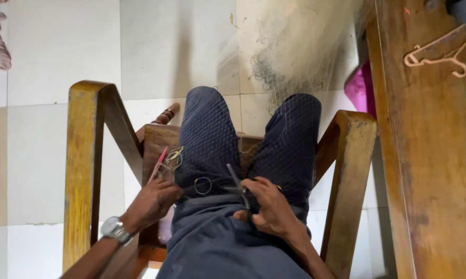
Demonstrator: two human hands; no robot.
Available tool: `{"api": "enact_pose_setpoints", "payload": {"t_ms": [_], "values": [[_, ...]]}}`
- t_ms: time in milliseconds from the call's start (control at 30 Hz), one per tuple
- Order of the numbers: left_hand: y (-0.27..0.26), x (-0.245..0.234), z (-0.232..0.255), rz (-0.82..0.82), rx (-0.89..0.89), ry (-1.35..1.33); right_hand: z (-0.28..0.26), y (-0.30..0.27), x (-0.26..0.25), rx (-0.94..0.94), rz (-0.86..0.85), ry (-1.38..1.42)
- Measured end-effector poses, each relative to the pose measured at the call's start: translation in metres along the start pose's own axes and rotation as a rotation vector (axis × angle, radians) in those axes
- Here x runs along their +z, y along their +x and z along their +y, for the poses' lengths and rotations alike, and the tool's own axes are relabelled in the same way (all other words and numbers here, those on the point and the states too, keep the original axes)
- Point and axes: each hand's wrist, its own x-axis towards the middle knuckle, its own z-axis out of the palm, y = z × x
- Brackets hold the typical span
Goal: Repairing or trimming a large fishing net using scissors while seated
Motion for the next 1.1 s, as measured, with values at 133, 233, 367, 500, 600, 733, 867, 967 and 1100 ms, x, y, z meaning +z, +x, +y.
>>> {"api": "enact_pose_setpoints", "payload": {"t_ms": [133, 233, 367, 500, 600, 733, 867, 967, 1100], "values": [[-0.005, 0.021, -0.005, 0.339, -0.104, -0.055, -0.011, 0.004, -0.003, 0.094, -0.183, -0.009], [-0.014, 0.026, 0.001, 0.479, -0.187, -0.090, -0.014, 0.001, -0.006, 0.114, -0.205, -0.003], [-0.009, 0.009, 0.024, 0.492, -0.206, -0.206, -0.019, -0.002, -0.010, 0.135, -0.209, 0.042], [-0.010, 0.011, 0.022, 0.434, -0.030, 0.013, -0.013, -0.004, -0.008, 0.013, -0.075, 0.012], [-0.021, 0.015, 0.022, 0.364, 0.035, 0.223, -0.016, -0.006, -0.010, 0.037, -0.069, 0.049], [-0.025, -0.002, 0.031, 0.522, -0.228, -0.114, -0.016, -0.006, -0.008, 0.017, -0.070, 0.054], [-0.020, -0.005, 0.037, 0.548, -0.277, -0.185, -0.023, -0.007, -0.009, 0.103, -0.161, 0.026], [-0.015, 0.013, 0.031, 0.733, -0.459, -0.432, -0.003, -0.004, 0.003, -0.034, -0.031, -0.007], [-0.013, 0.007, 0.032, 0.791, -0.464, -0.509, 0.002, -0.003, 0.007, -0.055, -0.014, -0.026]]}}
